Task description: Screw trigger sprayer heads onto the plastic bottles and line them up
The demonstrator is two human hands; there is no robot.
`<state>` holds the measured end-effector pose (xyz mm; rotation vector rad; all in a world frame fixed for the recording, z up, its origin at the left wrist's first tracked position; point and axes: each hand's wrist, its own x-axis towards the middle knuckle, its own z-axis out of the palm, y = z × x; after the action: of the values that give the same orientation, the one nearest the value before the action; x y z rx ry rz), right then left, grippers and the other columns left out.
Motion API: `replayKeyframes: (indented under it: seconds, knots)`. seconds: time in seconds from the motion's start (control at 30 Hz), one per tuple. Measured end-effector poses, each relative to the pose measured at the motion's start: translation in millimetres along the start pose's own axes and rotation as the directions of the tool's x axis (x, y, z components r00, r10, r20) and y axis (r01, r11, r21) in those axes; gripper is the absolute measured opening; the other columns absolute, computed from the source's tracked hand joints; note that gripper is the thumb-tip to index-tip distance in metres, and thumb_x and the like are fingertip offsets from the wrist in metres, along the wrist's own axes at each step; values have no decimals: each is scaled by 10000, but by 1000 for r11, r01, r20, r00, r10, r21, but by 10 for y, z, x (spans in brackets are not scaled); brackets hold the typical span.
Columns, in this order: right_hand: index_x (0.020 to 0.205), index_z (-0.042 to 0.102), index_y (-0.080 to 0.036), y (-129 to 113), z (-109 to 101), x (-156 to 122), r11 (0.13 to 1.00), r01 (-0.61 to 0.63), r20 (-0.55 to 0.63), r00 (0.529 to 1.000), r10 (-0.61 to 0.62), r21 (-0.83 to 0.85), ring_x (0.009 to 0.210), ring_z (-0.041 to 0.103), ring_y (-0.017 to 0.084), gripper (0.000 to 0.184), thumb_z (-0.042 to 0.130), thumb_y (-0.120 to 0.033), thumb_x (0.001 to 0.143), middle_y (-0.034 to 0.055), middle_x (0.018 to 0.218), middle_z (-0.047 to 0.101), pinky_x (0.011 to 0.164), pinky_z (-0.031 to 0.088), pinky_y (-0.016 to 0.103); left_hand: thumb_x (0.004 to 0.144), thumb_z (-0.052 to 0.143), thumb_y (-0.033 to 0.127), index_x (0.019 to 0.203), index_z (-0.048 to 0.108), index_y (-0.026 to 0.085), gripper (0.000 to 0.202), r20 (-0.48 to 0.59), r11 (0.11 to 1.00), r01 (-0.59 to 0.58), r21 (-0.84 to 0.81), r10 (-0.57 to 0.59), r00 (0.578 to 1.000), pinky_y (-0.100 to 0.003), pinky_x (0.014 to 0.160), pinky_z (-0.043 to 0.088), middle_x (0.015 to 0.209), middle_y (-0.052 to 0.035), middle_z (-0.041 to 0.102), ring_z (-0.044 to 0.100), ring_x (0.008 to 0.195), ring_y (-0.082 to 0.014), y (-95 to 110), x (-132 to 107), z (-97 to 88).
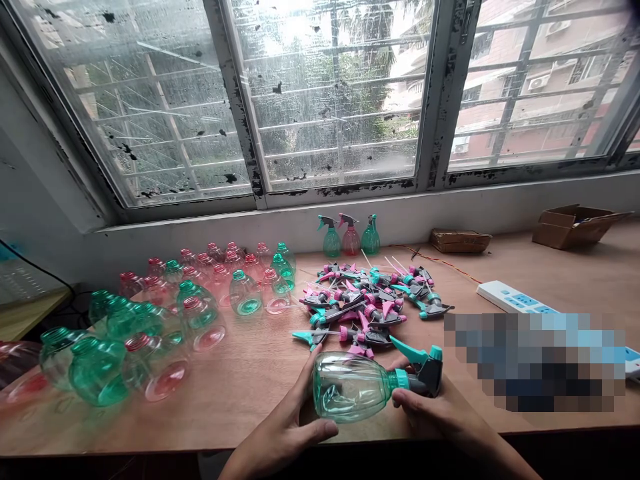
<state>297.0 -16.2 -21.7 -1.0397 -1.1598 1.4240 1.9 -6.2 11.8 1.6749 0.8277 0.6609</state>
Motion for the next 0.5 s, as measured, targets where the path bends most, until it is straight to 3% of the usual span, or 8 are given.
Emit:
replayKeyframes:
  seconds: [0.23, 0.5]
  knots:
    - [936, 727, -204, 30, -13, 5, 1000, -9, 17, 1000, 9, 17, 637, 573, 166, 373, 885, -462, 717, -10, 711, 690, 600, 417, 300, 881, 764, 306, 1620, 37, 375, 1039, -11, 998, 43, 34, -42, 999, -556, 1299, 55, 1742, -15, 120, 104, 1590, -352, -24, 6, -8]
    - [976, 717, -211, 50, -20, 11, 1000, -1, 14, 1000, 0, 17, 617, 548, 155, 392, 884, -463, 726, -28, 688, 674, 604, 399, 307, 913, 696, 156, 1601, -4, 454, 1026, 16, 997, -64, -40, 65, 998, -542, 1297, 104, 1745, 13, 84, 109, 1598, -296, 65, -5, 41]
